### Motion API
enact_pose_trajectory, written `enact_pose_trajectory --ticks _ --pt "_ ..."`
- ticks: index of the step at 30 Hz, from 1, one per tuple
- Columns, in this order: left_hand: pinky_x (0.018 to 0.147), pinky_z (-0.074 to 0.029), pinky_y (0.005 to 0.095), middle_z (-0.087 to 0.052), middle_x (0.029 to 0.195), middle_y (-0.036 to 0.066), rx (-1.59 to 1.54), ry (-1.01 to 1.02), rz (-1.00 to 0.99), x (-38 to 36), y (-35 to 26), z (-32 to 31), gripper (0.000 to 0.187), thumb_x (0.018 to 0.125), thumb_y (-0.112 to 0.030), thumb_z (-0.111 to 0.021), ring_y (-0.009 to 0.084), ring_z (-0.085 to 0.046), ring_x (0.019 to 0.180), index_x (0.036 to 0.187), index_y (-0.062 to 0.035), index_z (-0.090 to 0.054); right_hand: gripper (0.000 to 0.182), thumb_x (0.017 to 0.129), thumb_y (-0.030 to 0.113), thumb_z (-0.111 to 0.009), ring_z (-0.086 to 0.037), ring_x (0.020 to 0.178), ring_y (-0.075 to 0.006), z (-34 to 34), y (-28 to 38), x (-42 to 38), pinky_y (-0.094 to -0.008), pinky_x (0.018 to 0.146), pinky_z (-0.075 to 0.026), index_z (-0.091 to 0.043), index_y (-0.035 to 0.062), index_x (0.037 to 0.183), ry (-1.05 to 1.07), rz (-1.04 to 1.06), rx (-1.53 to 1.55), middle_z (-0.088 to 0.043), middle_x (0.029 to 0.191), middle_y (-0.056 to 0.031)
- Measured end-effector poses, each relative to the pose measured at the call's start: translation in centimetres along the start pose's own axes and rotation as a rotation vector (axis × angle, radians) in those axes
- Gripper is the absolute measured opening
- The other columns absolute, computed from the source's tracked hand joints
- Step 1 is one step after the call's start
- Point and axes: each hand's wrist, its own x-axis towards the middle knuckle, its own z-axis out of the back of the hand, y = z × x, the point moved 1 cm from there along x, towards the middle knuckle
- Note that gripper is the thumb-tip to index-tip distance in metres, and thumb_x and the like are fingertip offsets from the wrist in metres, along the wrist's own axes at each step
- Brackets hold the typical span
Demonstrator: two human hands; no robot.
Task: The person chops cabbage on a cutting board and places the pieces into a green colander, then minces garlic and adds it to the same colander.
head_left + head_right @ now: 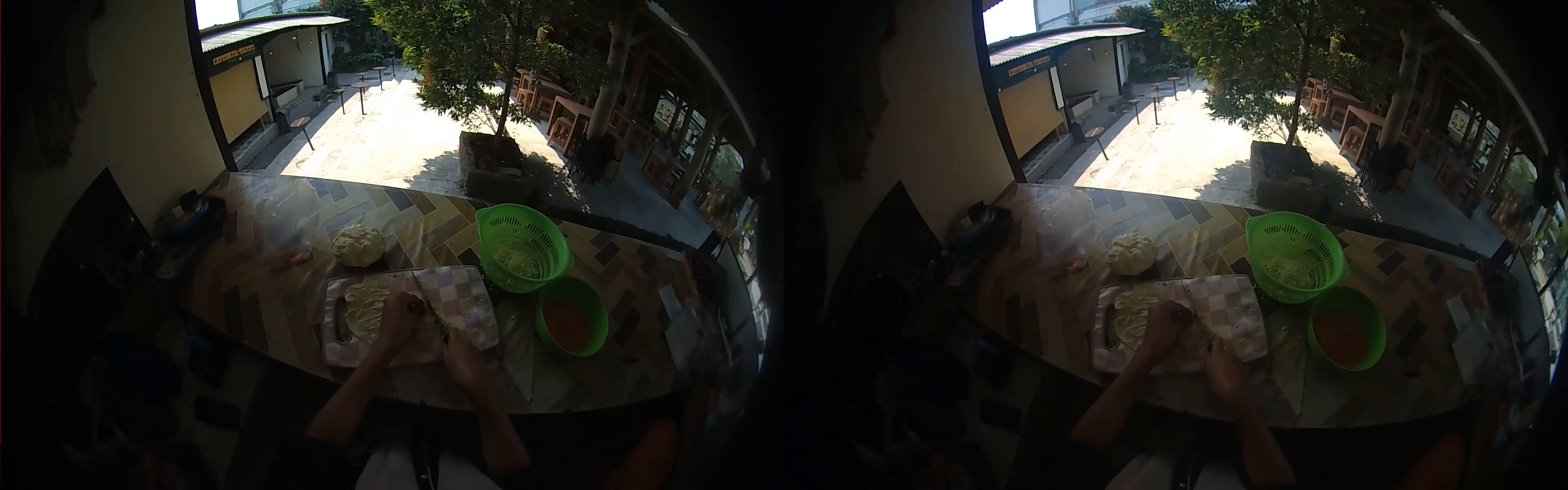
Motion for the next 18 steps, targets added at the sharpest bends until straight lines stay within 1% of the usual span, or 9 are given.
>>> enact_pose_trajectory --ticks 1,4,7,10,12,13,16,18 --pt "0.071 -0.053 0.0372 -0.068 0.078 0.022 0.017 -0.004 -0.014 0.1 0.0 0.0 0.016 0.071 -0.003 -0.066 0.0318 -0.068 0.073 0.085 0.0019 -0.072 0.033 0.092 0.021 -0.047 -0.057 0.098 -0.0479 -0.1 0.0 0.0 -0.0536 0.082 -0.046 -0.043 -0.0033 0.113 -0.013 0.010 -0.013 -0.058 0.105 -0.0310" --pt "0.070 -0.054 0.0359 -0.068 0.078 0.021 0.045 0.008 -0.031 0.1 0.0 0.1 0.016 0.071 -0.004 -0.066 0.0298 -0.069 0.073 0.085 0.0016 -0.073 0.030 0.088 0.015 -0.048 -0.060 0.094 -0.0480 0.3 0.1 0.9 -0.0539 0.080 -0.049 -0.043 -0.0015 0.112 0.021 0.008 -0.029 -0.059 0.106 -0.0311" --pt "0.070 -0.054 0.0354 -0.069 0.078 0.020 0.028 0.049 0.004 0.1 0.0 0.2 0.015 0.072 -0.004 -0.067 0.0279 -0.070 0.073 0.085 0.0012 -0.073 0.032 0.087 0.013 -0.050 -0.060 0.093 -0.0475 2.7 -0.9 2.3 -0.0540 0.081 -0.048 -0.044 -0.0020 0.114 0.166 0.125 0.009 -0.060 0.104 -0.0314" --pt "0.070 -0.054 0.0356 -0.069 0.078 0.019 -0.008 0.055 0.030 0.0 -0.3 0.4 0.015 0.072 -0.005 -0.067 0.0279 -0.070 0.074 0.084 0.0005 -0.073 0.034 0.086 0.012 -0.052 -0.061 0.093 -0.0463 2.1 -0.6 2.0 -0.0535 0.080 -0.049 -0.045 -0.0034 0.115 0.144 0.112 0.005 -0.061 0.098 -0.0305" --pt "0.071 -0.054 0.0363 -0.069 0.078 0.020 -0.050 0.053 0.026 0.0 -0.4 0.4 0.015 0.072 -0.004 -0.065 0.0295 -0.069 0.075 0.084 0.0004 -0.073 0.035 0.086 0.012 -0.052 -0.061 0.092 -0.0457 0.5 0.3 0.4 -0.0532 0.079 -0.049 -0.045 -0.0046 0.116 0.017 0.080 -0.025 -0.062 0.095 -0.0296" --pt "0.070 -0.053 0.0361 -0.068 0.078 0.019 -0.019 0.045 0.004 -0.1 -0.3 0.4 0.015 0.072 -0.005 -0.065 0.0293 -0.069 0.074 0.084 0.0006 -0.073 0.036 0.086 0.012 -0.052 -0.062 0.092 -0.0454 -0.1 0.9 -0.3 -0.0530 0.079 -0.050 -0.045 -0.0052 0.116 -0.045 0.066 -0.040 -0.063 0.094 -0.0292" --pt "0.069 -0.052 0.0362 -0.068 0.076 0.020 0.063 0.015 -0.060 -0.2 -0.3 0.1 0.015 0.073 -0.007 -0.065 0.0296 -0.068 0.071 0.084 0.0010 -0.073 0.038 0.085 0.012 -0.053 -0.062 0.092 -0.0449 -1.1 2.1 -0.8 -0.0526 0.078 -0.050 -0.044 -0.0069 0.117 -0.081 -0.015 -0.044 -0.062 0.095 -0.0290" --pt "0.069 -0.052 0.0372 -0.067 0.076 0.020 0.110 -0.009 -0.103 -0.2 -0.6 0.3 0.015 0.073 -0.006 -0.064 0.0308 -0.067 0.070 0.084 0.0013 -0.072 0.035 0.090 0.017 -0.047 -0.060 0.094 -0.0462 -1.5 2.4 -0.5 -0.0526 0.080 -0.049 -0.043 -0.0051 0.117 -0.073 -0.008 -0.002 -0.060 0.101 -0.0301"
